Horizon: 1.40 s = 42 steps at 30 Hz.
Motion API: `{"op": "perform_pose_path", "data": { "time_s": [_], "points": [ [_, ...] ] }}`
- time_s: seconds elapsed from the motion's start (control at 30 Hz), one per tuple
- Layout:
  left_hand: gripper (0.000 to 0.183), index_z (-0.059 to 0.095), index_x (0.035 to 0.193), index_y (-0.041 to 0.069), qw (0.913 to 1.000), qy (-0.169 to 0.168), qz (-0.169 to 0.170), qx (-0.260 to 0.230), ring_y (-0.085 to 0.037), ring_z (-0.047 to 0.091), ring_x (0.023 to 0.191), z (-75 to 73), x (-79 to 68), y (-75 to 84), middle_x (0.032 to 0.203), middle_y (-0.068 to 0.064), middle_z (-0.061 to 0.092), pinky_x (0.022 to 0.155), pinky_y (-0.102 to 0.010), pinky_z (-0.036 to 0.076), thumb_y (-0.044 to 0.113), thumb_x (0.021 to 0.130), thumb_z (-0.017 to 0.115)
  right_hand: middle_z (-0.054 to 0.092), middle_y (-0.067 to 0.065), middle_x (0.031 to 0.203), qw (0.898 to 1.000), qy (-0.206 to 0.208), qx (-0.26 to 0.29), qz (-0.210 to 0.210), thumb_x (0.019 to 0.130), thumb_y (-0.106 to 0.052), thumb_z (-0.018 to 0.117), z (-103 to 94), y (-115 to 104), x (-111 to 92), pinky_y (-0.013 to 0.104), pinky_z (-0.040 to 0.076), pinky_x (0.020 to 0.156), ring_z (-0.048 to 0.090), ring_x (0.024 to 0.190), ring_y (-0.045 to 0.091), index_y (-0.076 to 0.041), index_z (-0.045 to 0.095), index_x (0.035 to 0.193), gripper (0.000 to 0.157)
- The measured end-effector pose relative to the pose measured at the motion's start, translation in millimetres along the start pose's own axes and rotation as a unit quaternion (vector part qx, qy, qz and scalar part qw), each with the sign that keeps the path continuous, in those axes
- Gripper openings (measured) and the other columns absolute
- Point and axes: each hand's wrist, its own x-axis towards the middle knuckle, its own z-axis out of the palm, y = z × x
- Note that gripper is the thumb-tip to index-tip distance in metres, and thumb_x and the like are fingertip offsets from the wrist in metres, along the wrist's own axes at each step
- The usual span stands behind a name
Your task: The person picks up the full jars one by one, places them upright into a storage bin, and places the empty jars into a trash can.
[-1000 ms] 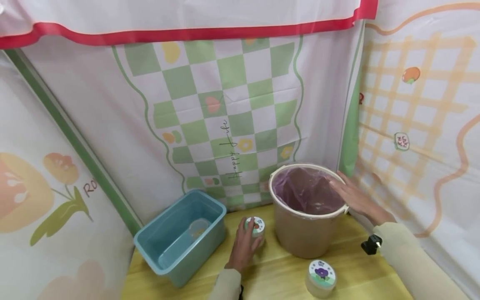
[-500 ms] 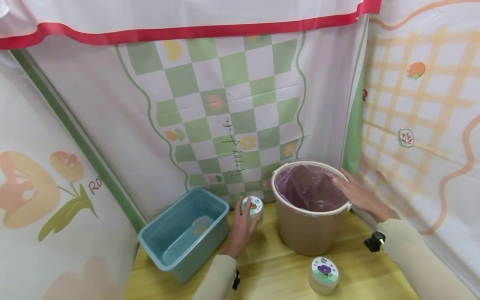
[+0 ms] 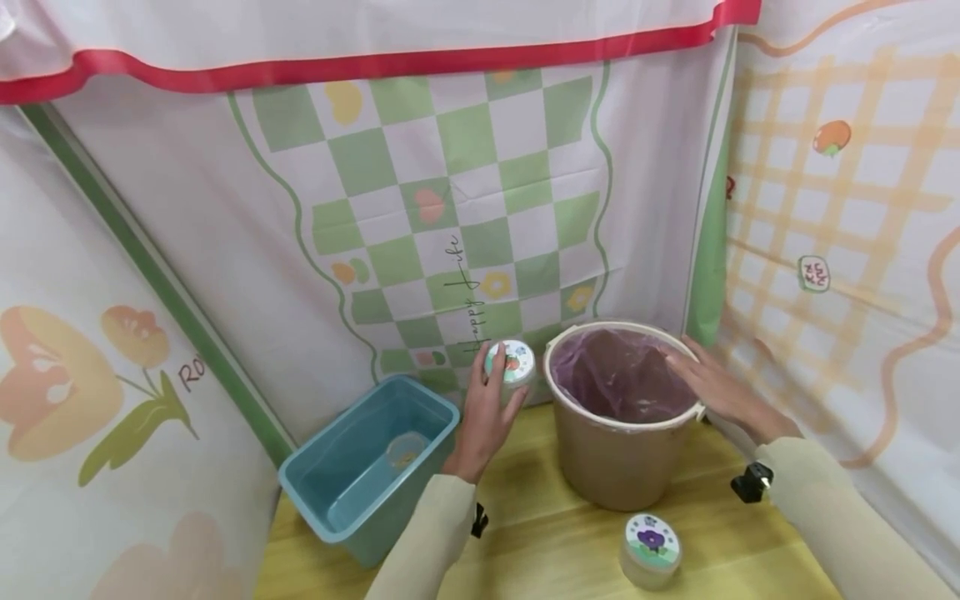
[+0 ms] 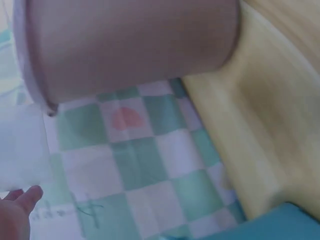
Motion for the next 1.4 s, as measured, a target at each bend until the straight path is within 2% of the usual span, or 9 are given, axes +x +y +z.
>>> {"op": "perform_pose_path", "data": {
  "time_s": [0.13,0.37,0.53,0.73,0.93,1.07,1.23,1.4],
  "points": [
    [0.085,0.030,0.173,0.015,0.9997,-0.014,0.000,-0.019,-0.045,0.058,0.145,-2.3,15.1,17.0,0.179,-0.022,0.022,0.114,-0.046,0.056,0.030,0.104,0.076,0.000,0.032,0.179,1.000,0.000,0.000,-0.003,0.118,-0.051,0.025,0.2,0.8,0.0,0.095,0.016,0.109,0.016,0.151,0.075,0.001,0.015,0.173,0.075],
    [0.085,0.028,0.174,0.018,0.9990,-0.035,0.008,-0.026,-0.044,0.060,0.143,7.7,30.9,45.1,0.180,-0.021,0.020,0.113,-0.045,0.056,0.031,0.105,0.075,0.000,0.033,0.179,1.000,0.000,-0.008,-0.006,0.119,-0.050,0.025,-0.3,1.2,-1.5,0.095,0.015,0.109,0.016,0.150,0.076,0.000,0.017,0.172,0.074],
    [0.083,0.029,0.174,0.021,0.9987,-0.044,0.009,-0.022,-0.041,0.055,0.148,22.2,34.8,65.4,0.180,-0.017,0.020,0.116,-0.047,0.054,0.034,0.105,0.074,0.001,0.033,0.179,1.000,0.005,-0.006,-0.005,0.119,-0.050,0.025,1.0,0.4,-2.7,0.095,0.014,0.110,0.015,0.151,0.075,0.002,0.019,0.171,0.074],
    [0.081,0.034,0.172,0.023,0.9981,-0.059,0.015,-0.001,-0.038,0.052,0.152,41.4,33.0,83.8,0.180,-0.015,0.025,0.115,-0.047,0.056,0.042,0.104,0.073,-0.001,0.032,0.179,1.000,0.009,0.006,-0.003,0.118,-0.050,0.026,4.0,0.7,-2.1,0.094,0.012,0.112,0.013,0.153,0.073,0.005,0.016,0.171,0.077],
    [0.082,0.033,0.172,0.026,0.9969,-0.079,0.003,0.007,-0.037,0.046,0.156,53.5,32.0,92.4,0.180,-0.012,0.026,0.110,-0.045,0.059,0.044,0.104,0.074,-0.002,0.030,0.180,1.000,0.004,0.008,0.003,0.118,-0.052,0.025,4.6,2.6,0.1,0.096,0.015,0.108,0.015,0.152,0.075,0.001,0.009,0.173,0.078],
    [0.087,0.030,0.173,0.024,0.9950,-0.099,-0.003,-0.012,-0.034,0.044,0.158,59.0,32.9,94.6,0.181,-0.012,0.022,0.116,-0.040,0.054,0.043,0.102,0.076,-0.002,0.029,0.180,1.000,0.006,0.005,0.007,0.118,-0.053,0.024,3.9,1.9,1.4,0.096,0.015,0.108,0.016,0.152,0.074,0.000,0.008,0.173,0.078],
    [0.093,0.026,0.174,0.022,0.9926,-0.117,0.009,-0.032,-0.033,0.037,0.163,64.3,31.9,93.9,0.180,-0.016,0.021,0.127,-0.040,0.042,0.041,0.100,0.079,0.000,0.029,0.180,1.000,0.007,0.007,0.010,0.118,-0.053,0.025,2.5,-2.5,-0.3,0.095,0.015,0.109,0.016,0.152,0.074,0.000,0.011,0.173,0.078],
    [0.083,0.030,0.172,0.020,0.9930,-0.110,0.037,-0.020,-0.033,0.035,0.164,64.2,27.2,92.2,0.179,-0.018,0.026,0.131,-0.043,0.038,0.040,0.105,0.074,0.000,0.030,0.180,1.000,0.009,0.011,0.006,0.118,-0.053,0.026,1.8,-3.4,-1.1,0.094,0.014,0.111,0.015,0.153,0.074,0.002,0.013,0.172,0.078]
  ]
}}
